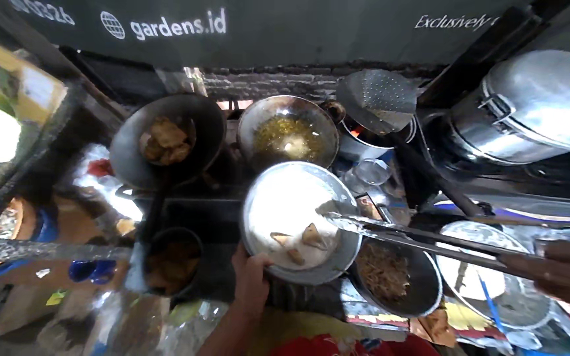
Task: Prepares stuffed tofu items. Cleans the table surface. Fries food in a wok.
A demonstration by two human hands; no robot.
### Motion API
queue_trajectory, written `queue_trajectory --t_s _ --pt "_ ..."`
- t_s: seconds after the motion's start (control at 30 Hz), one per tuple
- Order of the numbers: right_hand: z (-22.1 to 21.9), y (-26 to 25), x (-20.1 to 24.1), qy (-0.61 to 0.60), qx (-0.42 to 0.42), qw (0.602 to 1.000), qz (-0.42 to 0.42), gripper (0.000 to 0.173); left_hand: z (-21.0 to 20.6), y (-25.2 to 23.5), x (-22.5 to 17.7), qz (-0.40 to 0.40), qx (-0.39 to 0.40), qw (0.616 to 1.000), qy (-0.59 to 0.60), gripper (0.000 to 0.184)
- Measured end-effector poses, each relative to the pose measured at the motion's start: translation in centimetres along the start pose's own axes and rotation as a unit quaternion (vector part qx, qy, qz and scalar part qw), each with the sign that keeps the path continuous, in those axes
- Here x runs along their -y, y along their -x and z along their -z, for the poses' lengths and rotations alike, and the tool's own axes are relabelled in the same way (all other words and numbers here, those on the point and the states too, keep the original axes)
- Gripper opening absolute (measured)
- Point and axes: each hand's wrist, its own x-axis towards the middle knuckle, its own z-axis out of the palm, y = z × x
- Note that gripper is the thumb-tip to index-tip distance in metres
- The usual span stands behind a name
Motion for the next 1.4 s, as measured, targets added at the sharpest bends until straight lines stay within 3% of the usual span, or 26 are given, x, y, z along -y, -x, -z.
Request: queue_trajectory --t_s 0.17,0.4,0.6,0.77,0.93,1.4 --pt "0.3 -1.8 3.1 0.010 0.103 0.995 0.001 0.019 -0.2 0.0 0.3 -0.006 0.005 1.000 0.016 0.070" --pt "-4.4 -4.0 0.3 -0.057 -0.035 0.996 0.058 0.030 -0.4 0.2 0.2 0.009 -0.004 1.000 0.022 0.062" --pt "0.1 -1.6 0.6 -0.091 0.032 0.995 0.028 0.028 -0.6 0.2 0.2 0.017 -0.011 0.999 0.035 0.063" --pt "0.9 -1.2 0.8 -0.104 0.086 0.991 0.026 0.027 -0.7 0.2 0.3 0.016 -0.007 0.999 0.034 0.066" --pt "-0.2 -1.8 0.9 -0.091 0.090 0.992 0.018 0.028 -0.8 0.3 0.2 0.014 -0.008 0.999 0.032 0.067" --pt "-1.8 -4.7 3.9 0.047 -0.045 0.998 -0.015 0.030 -0.8 0.4 0.1 0.020 -0.003 1.000 0.018 0.066"
